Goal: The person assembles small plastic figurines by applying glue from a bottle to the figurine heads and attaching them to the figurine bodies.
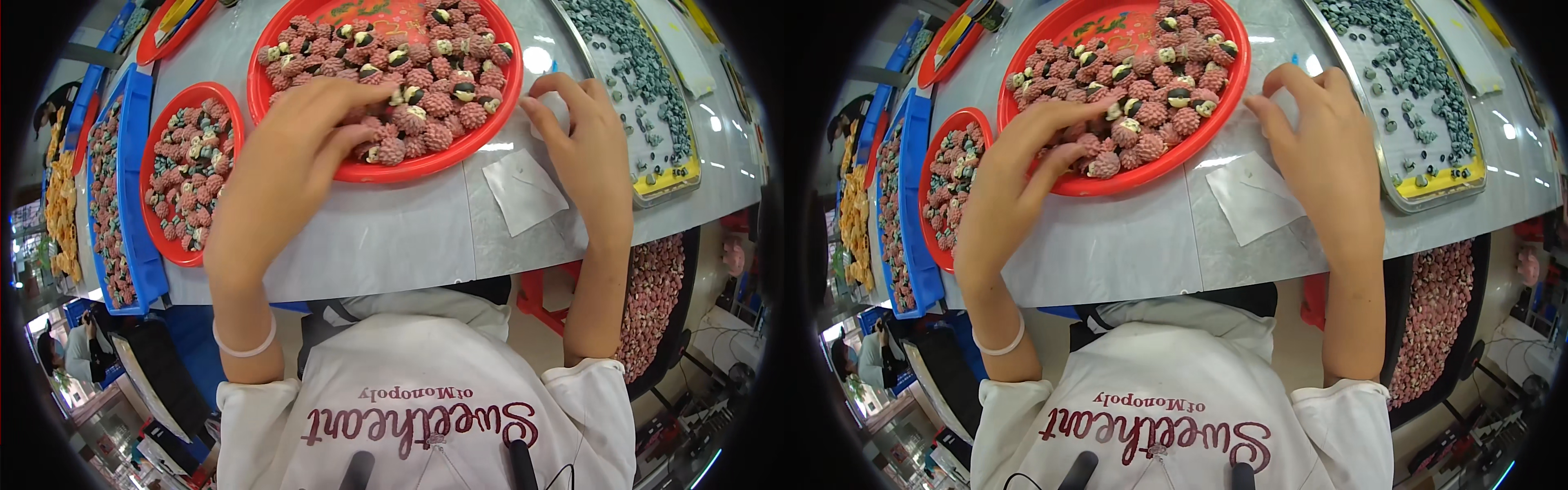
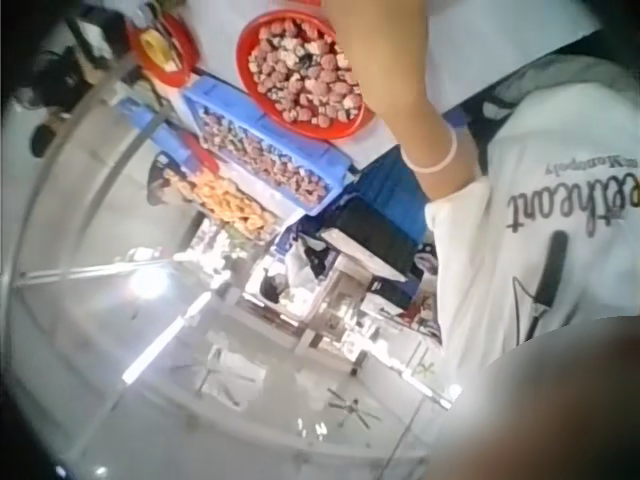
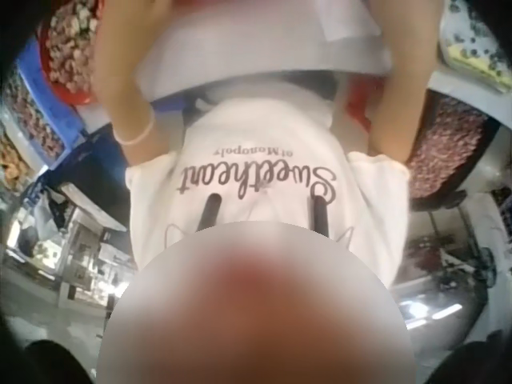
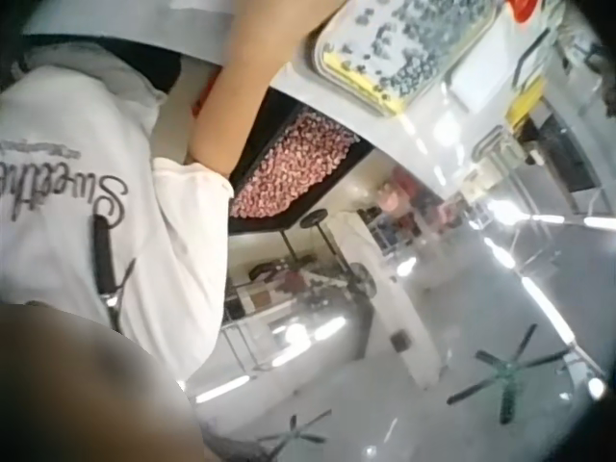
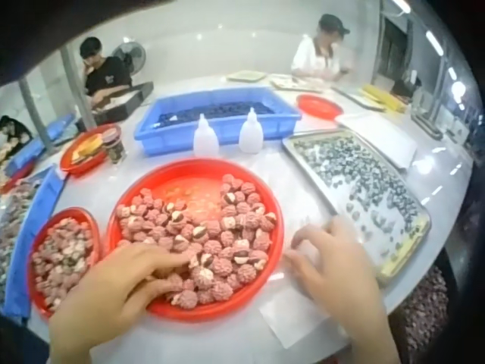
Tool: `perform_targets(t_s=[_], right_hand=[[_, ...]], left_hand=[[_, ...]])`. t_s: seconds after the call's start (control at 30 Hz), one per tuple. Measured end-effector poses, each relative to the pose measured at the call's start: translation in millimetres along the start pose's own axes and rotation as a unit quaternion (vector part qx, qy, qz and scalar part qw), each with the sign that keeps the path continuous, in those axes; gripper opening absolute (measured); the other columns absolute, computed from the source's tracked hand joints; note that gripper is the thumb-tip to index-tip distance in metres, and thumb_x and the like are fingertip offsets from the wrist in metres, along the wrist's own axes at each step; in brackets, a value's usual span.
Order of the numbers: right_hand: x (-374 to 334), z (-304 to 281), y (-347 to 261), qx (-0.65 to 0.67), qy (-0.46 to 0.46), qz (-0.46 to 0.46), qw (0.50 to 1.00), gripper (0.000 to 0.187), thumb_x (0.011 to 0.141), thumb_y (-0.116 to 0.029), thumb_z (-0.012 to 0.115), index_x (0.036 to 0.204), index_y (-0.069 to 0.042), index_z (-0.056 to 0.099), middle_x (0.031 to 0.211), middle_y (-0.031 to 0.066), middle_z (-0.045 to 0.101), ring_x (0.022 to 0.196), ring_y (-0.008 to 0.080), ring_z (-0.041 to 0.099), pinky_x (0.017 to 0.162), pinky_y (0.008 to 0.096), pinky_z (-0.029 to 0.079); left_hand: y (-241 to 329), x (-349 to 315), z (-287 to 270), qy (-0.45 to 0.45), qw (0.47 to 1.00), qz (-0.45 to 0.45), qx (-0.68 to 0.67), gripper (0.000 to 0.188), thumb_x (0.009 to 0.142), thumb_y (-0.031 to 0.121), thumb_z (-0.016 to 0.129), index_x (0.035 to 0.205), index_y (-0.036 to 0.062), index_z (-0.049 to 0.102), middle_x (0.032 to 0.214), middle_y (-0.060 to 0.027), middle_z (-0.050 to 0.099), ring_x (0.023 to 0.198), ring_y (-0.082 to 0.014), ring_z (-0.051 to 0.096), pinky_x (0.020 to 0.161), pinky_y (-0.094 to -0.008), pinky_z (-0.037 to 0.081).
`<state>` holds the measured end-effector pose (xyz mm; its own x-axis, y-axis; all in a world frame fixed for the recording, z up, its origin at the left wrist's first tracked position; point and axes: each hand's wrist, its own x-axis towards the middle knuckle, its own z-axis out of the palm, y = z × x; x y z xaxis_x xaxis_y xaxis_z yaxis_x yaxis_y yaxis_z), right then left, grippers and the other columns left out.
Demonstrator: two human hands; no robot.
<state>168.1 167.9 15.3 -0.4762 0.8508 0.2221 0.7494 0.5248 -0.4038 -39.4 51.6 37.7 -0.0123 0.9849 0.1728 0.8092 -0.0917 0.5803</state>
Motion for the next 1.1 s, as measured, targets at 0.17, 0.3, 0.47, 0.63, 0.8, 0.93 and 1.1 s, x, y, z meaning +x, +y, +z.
perform_targets(t_s=[0.17,0.3,0.47,0.63,0.8,0.93,1.1], right_hand=[[-3,1,7,0.015,0.028,-0.014,0.999,0.022,0.075,-0.015,0.057,0.096,-0.01,0.053,0.081,0.0107,0.05,0.074,0.0204,0.05,0.068,0.028,0.041],[-12,-9,10,0.092,0.142,-0.002,0.986,0.027,0.074,-0.01,0.056,0.1,-0.007,0.049,0.081,0.0124,0.052,0.066,0.0223,0.052,0.059,0.0327,0.041],[-37,-33,8,0.374,0.131,0.091,0.913,0.031,0.077,-0.01,0.057,0.105,0.001,0.049,0.086,0.0082,0.055,0.065,0.0086,0.049,0.055,0.0187,0.038],[-59,-39,24,0.473,0.088,0.156,0.862,0.04,0.074,-0.019,0.063,0.105,0.003,0.05,0.084,0.007,0.055,0.065,0.009,0.048,0.057,0.0206,0.038],[-68,-37,25,0.47,0.112,0.084,0.872,0.047,0.068,-0.026,0.069,0.101,0.002,0.05,0.088,0.013,0.055,0.077,0.014,0.051,0.058,0.0212,0.037],[-66,-38,24,0.481,0.099,0.006,0.871,0.045,0.069,-0.028,0.068,0.099,0.002,0.05,0.091,0.0164,0.054,0.083,0.016,0.051,0.059,0.0209,0.038],[-66,-49,17,0.513,-0.063,-0.02,0.856,0.046,0.082,-0.032,0.05,0.105,0.007,0.043,0.099,0.0176,0.044,0.097,0.0227,0.047,0.08,0.029,0.042]], left_hand=[[-8,-5,-6,0.001,0.999,0.009,0.041,0.018,0.072,0.005,0.055,0.089,0.0012,0.052,0.079,-0.0109,0.049,0.079,-0.027,0.049,0.069,-0.0323,0.04],[-5,-7,-7,0.007,0.999,-0.023,0.042,0.018,0.072,0.002,0.054,0.089,0.002,0.053,0.084,-0.0101,0.051,0.083,-0.0243,0.05,0.07,-0.031,0.04],[15,-31,12,0.172,0.94,0.0,-0.295,0.011,0.079,0.009,0.054,0.085,0.0004,0.051,0.095,-0.0136,0.052,0.087,-0.0172,0.051,0.074,-0.0266,0.041],[29,-53,57,0.109,0.746,-0.063,-0.653,0.022,0.073,-0.007,0.055,0.094,-0.0024,0.049,0.098,-0.0167,0.052,0.086,-0.0194,0.054,0.078,-0.0294,0.043],[37,-49,72,0.073,0.736,-0.161,-0.654,0.027,0.075,0.011,0.062,0.094,0.0,0.047,0.096,-0.0176,0.053,0.083,-0.0212,0.057,0.07,-0.0274,0.048],[27,-46,69,0.047,0.739,-0.137,-0.657,0.028,0.076,0.017,0.061,0.094,-0.0005,0.048,0.1,-0.0187,0.053,0.088,-0.0217,0.056,0.072,-0.0268,0.045],[29,-46,69,0.035,0.735,-0.152,-0.66,0.026,0.078,0.021,0.058,0.094,0.0022,0.05,0.103,-0.0191,0.051,0.088,-0.023,0.055,0.073,-0.0275,0.044]])
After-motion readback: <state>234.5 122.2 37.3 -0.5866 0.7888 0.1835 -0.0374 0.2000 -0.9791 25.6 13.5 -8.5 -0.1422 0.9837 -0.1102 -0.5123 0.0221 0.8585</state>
